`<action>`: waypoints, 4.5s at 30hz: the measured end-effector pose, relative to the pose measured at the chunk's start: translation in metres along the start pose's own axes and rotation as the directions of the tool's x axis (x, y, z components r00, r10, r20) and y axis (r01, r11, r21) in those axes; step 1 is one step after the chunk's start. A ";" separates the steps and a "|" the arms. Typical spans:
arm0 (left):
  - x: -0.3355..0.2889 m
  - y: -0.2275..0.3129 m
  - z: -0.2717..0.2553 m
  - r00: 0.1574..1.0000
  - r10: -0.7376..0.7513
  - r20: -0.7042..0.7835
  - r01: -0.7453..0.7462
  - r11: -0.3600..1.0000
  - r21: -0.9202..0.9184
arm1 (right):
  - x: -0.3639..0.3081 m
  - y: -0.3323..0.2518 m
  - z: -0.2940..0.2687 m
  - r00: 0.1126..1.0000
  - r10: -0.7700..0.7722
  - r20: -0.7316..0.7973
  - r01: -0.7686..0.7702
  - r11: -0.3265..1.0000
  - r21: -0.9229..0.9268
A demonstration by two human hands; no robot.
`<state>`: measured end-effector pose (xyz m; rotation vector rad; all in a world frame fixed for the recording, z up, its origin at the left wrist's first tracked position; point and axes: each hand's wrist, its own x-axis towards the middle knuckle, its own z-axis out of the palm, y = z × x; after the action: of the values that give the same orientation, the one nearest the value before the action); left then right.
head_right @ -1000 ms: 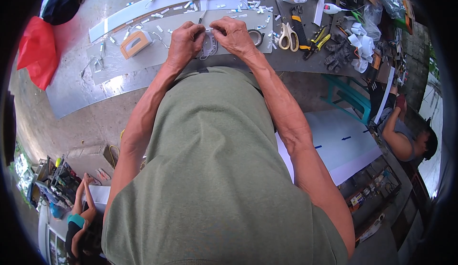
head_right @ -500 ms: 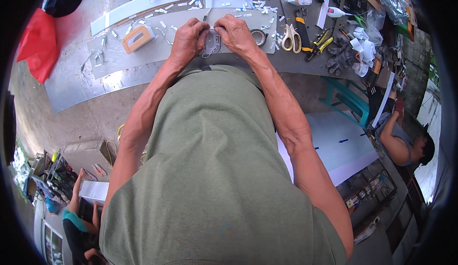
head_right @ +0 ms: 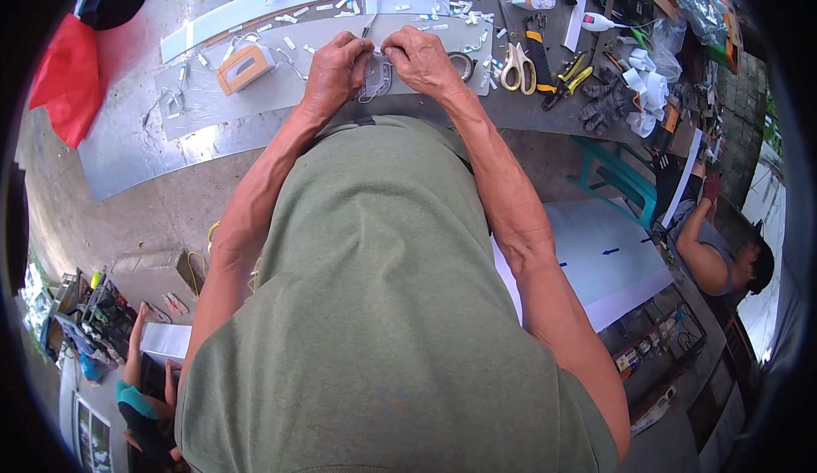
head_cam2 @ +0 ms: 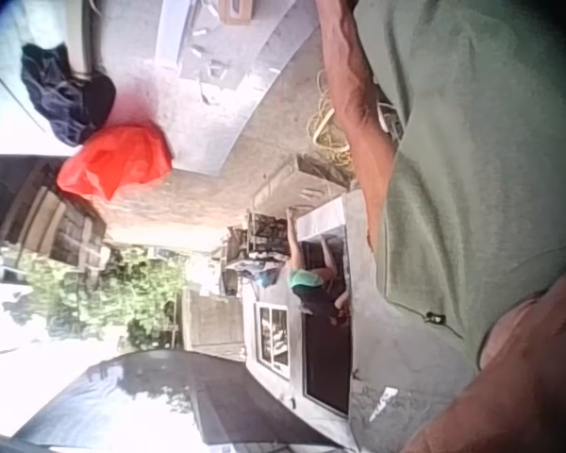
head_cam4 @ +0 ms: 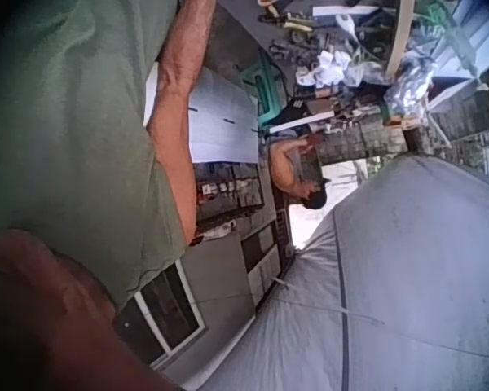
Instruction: The recorder is attaching LED strips and wiring to acrylic sign letters on a workshop table.
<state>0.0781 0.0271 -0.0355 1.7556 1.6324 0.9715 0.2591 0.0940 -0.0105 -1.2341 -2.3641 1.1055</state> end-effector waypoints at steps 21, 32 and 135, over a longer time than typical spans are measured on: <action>-0.001 -0.001 -0.011 0.998 -0.065 0.026 0.068 0.989 -0.128 | -0.003 -0.003 0.012 0.999 -0.024 -0.021 0.024 1.000 0.007; -0.003 -0.001 -0.010 0.997 -0.071 0.006 0.071 0.989 -0.128 | -0.003 -0.003 0.012 0.999 -0.039 -0.037 0.038 0.999 -0.033; 0.002 -0.011 -0.006 0.991 -0.125 0.039 0.128 0.987 -0.095 | 0.008 0.007 0.008 1.000 -0.006 0.010 0.006 0.998 -0.064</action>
<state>0.0670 0.0298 -0.0407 1.5751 1.6264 0.9418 0.2545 0.0983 -0.0225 -1.2442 -2.4264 1.0443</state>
